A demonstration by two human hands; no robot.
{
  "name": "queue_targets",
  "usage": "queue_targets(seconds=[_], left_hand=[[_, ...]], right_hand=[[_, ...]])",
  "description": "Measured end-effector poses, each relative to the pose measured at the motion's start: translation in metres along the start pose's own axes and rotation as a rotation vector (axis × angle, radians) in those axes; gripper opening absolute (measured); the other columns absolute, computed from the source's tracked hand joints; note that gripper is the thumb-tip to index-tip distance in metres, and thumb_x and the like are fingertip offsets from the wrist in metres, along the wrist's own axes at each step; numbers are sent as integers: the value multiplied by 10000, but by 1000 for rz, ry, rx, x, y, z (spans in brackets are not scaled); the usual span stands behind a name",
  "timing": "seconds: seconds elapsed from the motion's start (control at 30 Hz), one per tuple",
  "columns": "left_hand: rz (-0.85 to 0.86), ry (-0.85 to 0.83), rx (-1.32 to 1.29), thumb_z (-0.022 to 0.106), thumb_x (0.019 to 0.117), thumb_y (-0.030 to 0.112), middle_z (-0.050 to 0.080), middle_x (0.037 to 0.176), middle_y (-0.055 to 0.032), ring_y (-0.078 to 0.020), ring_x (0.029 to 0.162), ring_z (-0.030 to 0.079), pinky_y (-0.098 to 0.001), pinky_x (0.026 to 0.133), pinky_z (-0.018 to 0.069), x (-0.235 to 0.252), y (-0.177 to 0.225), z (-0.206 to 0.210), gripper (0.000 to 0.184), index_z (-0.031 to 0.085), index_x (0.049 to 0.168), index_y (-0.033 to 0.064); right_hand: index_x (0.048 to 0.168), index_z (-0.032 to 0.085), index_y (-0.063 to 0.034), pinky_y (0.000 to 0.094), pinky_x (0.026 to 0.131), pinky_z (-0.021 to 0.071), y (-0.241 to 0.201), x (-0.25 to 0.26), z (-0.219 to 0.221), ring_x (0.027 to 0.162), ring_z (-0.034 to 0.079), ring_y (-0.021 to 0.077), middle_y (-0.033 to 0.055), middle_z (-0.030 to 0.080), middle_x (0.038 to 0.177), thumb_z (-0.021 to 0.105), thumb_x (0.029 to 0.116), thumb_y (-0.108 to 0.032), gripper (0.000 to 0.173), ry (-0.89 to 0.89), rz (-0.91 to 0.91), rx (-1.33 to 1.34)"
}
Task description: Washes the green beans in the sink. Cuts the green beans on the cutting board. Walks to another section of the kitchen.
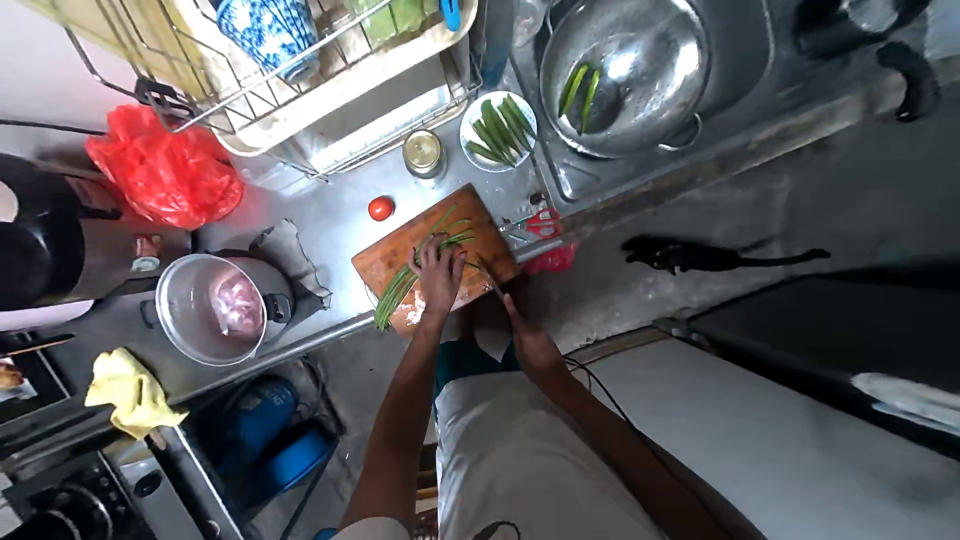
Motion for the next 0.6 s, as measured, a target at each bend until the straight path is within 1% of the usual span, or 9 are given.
queue_targets(seconds=[0.07, 0.13, 0.23, 0.27, 0.3, 0.33, 0.4, 0.5, 0.6], left_hand=[[11, -2, 11, 486, 1061, 461, 453, 1566, 9, -254, 1545, 247, -660, 1231, 104, 0, -2, 1, 325, 690, 1147, 222], [22, -19, 10, 488, 1063, 451, 441, 1575, -2, -264, 1550, 232, -661, 1234, 97, -1, -2, 0, 321, 688, 1108, 204], [56, -34, -39, 485, 1064, 442, 428, 1584, -16, -276, 1556, 210, -671, 1232, 72, 0, -5, -3, 309, 703, 1109, 227], [77, -42, -63, 504, 1055, 452, 422, 1592, -18, -275, 1564, 190, -672, 1234, 52, 0, -6, -4, 304, 714, 1109, 239], [95, -56, -81, 549, 1037, 452, 418, 1598, -22, -281, 1570, 174, -682, 1232, 38, -1, -7, -7, 281, 727, 1095, 242], [110, -70, -89, 598, 1014, 448, 415, 1602, -20, -282, 1574, 162, -688, 1230, 27, -2, -8, -8, 252, 734, 1073, 244], [123, -75, -89, 644, 989, 453, 423, 1597, -12, -277, 1575, 162, -692, 1229, 23, -2, -9, -8, 240, 738, 1041, 238], [111, -33, -91, 645, 990, 450, 473, 1560, 4, -252, 1564, 208, -670, 1238, 42, -2, -9, -4, 251, 736, 1004, 216], [95, -29, -76, 617, 1002, 460, 462, 1566, 27, -229, 1563, 207, -657, 1244, 48, -3, -10, 1, 260, 722, 1015, 223]], right_hand=[[1670, 172, -244, 520, 749, 609, -7, -2, 3, 827, 729, 376, 239, 677, 1209, 374, 1089, -153, 622, 15, 4, 19], [1670, 176, -236, 512, 766, 607, -12, -3, 9, 855, 725, 377, 236, 684, 1168, 388, 1084, -139, 631, 19, 12, 9], [1671, 169, -232, 506, 776, 603, -14, 4, 17, 873, 723, 379, 234, 689, 1127, 409, 1078, -135, 647, 30, 36, -24], [1671, 171, -230, 510, 775, 601, -14, 6, 19, 877, 723, 386, 235, 694, 1117, 408, 1081, -141, 642, 39, 39, -31], [1669, 183, -225, 514, 772, 602, -14, 8, 22, 878, 726, 393, 236, 700, 1113, 409, 1083, -147, 633, 55, 39, -35], [1668, 186, -228, 518, 777, 603, -15, 9, 24, 884, 727, 399, 240, 697, 1126, 405, 1087, -151, 626, 63, 39, -28], [1665, 205, -227, 523, 792, 604, -16, 10, 24, 905, 726, 399, 243, 688, 1175, 390, 1094, -158, 604, 98, 30, 8], [1651, 263, -184, 534, 778, 603, -14, 7, 22, 892, 729, 397, 235, 701, 1157, 379, 1100, -175, 564, 188, -12, 56], [1657, 248, -214, 530, 765, 604, -10, 5, 22, 872, 730, 393, 230, 697, 1177, 376, 1099, -177, 574, 173, 4, 40]])
Point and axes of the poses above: each hand's wrist, its own x-axis towards the middle knuckle, its own z-axis out of the palm, y = z × x, the point moved 2 cm from there along x, towards the middle knuckle
